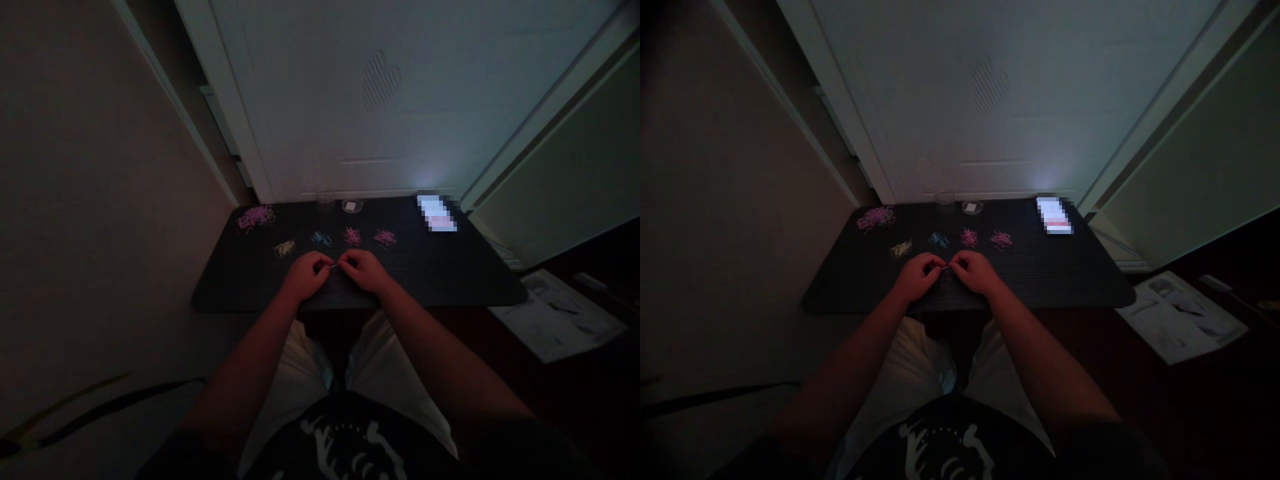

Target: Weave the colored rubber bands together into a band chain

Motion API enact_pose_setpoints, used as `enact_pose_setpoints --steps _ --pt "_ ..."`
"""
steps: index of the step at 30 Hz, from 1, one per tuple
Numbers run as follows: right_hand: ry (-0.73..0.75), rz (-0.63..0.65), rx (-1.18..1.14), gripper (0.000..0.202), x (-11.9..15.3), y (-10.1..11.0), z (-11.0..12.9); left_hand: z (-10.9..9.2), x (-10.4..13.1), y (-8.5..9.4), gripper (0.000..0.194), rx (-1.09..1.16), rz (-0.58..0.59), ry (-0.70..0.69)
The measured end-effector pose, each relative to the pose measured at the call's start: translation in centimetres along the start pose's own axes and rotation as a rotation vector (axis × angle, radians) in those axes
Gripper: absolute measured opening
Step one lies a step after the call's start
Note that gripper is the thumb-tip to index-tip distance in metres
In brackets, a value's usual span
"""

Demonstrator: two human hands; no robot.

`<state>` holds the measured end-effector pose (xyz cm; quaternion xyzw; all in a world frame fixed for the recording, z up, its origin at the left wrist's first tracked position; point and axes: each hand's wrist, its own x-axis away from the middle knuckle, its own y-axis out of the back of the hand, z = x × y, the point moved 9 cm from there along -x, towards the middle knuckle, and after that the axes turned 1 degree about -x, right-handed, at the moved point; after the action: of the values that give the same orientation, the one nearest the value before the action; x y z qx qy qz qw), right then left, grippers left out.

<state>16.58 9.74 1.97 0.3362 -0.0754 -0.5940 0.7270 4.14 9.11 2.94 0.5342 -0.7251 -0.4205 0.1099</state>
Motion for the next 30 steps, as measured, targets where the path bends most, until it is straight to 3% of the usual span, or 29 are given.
enact_pose_setpoints --steps 23,30 --pt "-0.002 0.021 0.031 0.013 0.05 -0.21 0.27 -0.1 -0.09 -0.35 0.019 0.011 0.026 0.012" --pt "-0.022 0.038 0.029 0.013 0.06 -0.26 0.3 0.12 -0.02 -0.07 0.017 0.033 -0.014 0.034"
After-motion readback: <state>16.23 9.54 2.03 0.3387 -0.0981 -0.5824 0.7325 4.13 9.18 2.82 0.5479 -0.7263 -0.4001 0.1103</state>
